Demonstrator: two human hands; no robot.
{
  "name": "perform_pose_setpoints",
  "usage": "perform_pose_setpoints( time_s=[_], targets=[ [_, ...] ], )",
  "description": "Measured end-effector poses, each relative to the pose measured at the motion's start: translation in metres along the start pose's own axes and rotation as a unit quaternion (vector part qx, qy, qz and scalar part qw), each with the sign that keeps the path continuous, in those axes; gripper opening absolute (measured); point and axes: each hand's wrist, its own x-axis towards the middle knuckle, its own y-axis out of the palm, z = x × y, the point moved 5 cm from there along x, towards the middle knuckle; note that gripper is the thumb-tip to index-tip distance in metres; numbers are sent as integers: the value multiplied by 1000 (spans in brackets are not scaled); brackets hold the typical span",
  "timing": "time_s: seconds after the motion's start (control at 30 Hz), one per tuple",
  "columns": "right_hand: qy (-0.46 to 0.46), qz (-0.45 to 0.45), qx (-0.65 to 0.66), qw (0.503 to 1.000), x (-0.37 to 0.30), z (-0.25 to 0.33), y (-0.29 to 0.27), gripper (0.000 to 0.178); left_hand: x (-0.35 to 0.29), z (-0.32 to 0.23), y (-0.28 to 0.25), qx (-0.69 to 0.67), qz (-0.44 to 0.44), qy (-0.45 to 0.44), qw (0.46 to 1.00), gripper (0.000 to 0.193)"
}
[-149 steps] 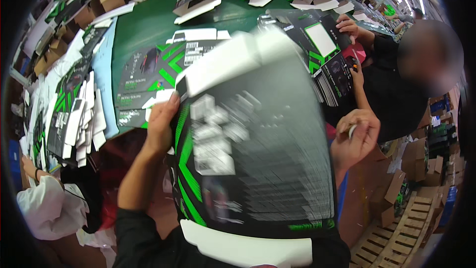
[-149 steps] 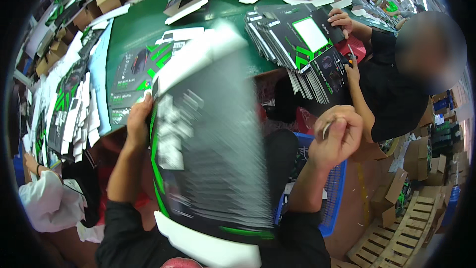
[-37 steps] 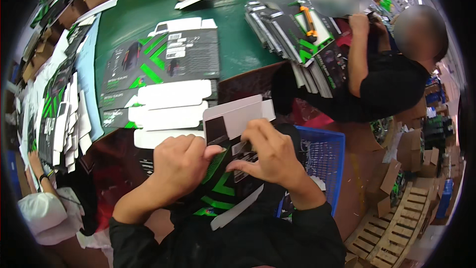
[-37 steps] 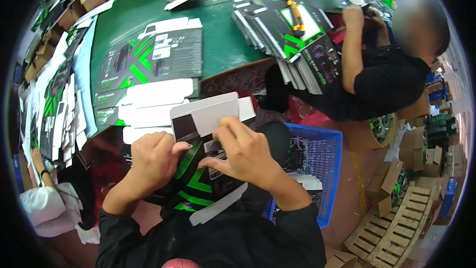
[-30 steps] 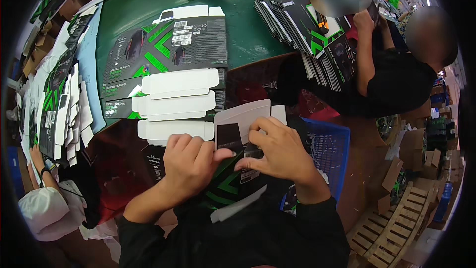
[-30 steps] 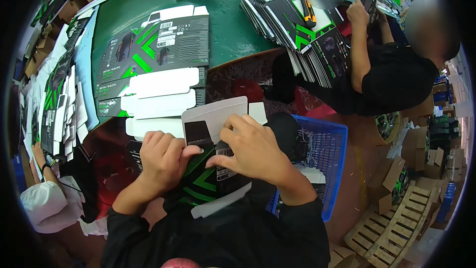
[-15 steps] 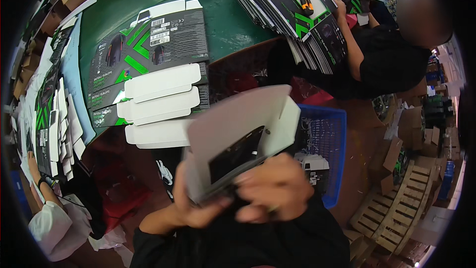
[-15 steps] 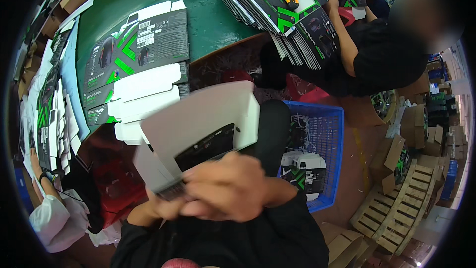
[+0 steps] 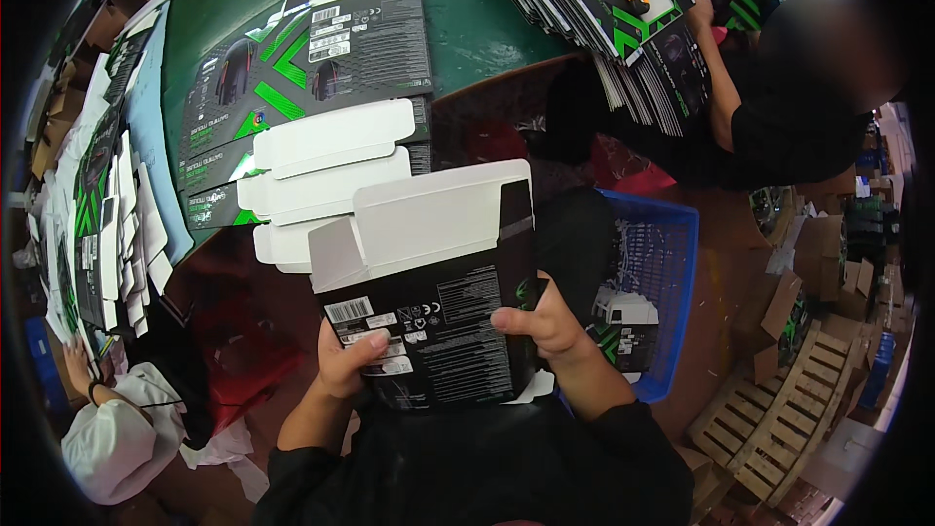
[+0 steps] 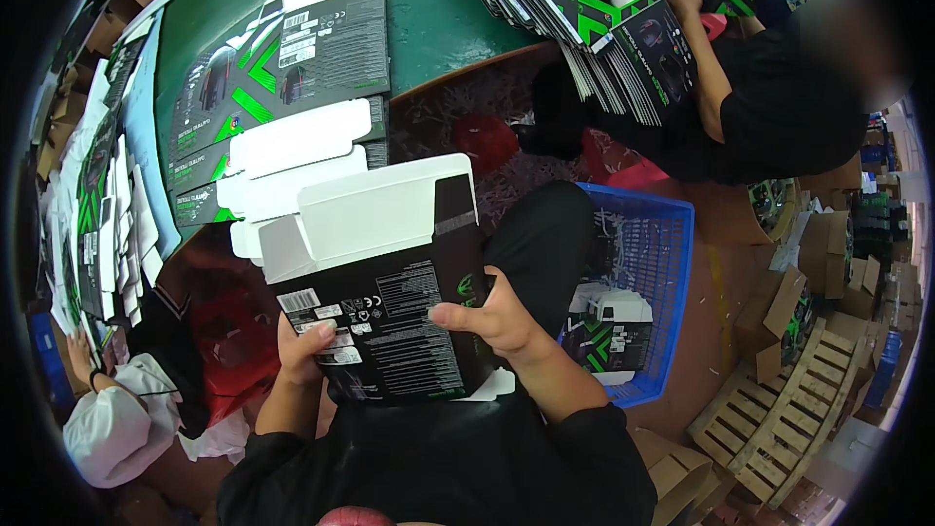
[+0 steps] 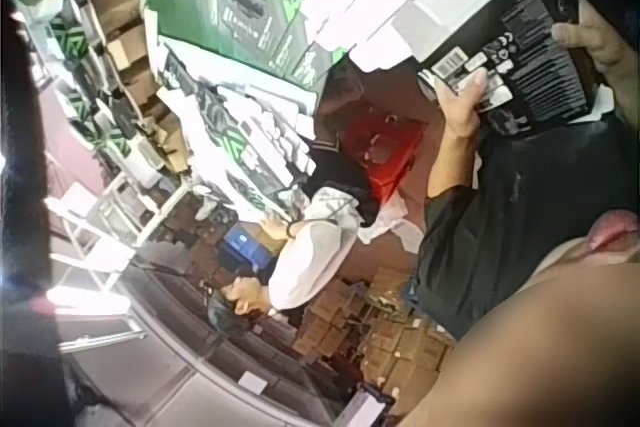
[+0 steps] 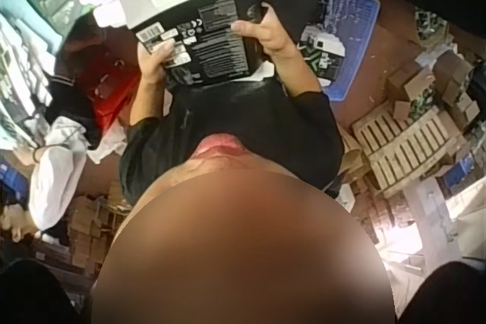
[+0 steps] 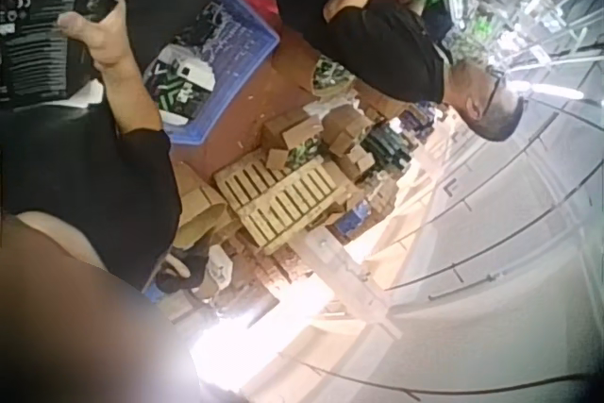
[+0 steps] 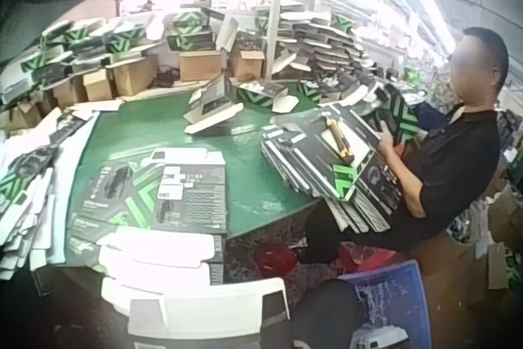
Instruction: Assembling and folding cardboard boxes for electronic peripheral packaging.
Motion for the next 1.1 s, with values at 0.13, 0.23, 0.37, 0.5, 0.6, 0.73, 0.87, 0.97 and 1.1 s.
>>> perform_pose_setpoints(
  time_s=[0.13,0.23,0.37,0.5,0.6,0.73,0.87,0.97,1.1],
  targets=[
    [-25,-86,-249,964,4,2,-16,53,5,-4,1,-67,56,-15,996,62],
    [-171,-160,-409,882,2,21,-16,86,4,-5,4,26,53,65,996,79],
    [-305,-75,-364,877,19,36,-25,62,18,-12,16,324,179,211,905,65],
    [-351,-40,-429,832,22,18,-29,33,27,-2,12,451,122,155,871,53],
    [-396,-41,-398,827,13,0,-36,27,21,5,11,486,73,251,834,56],
    [-451,-69,-368,810,4,-13,-34,31,7,15,12,420,65,372,825,40],
    [-495,-102,-380,775,-3,-21,-25,31,0,23,-1,377,38,339,861,35],
    [-478,-66,-372,793,2,-19,-21,28,-6,19,-6,390,12,384,837,36],
    [-389,-86,-361,843,-1,-19,-15,21,-14,23,-5,289,61,459,838,31]
  ],
)
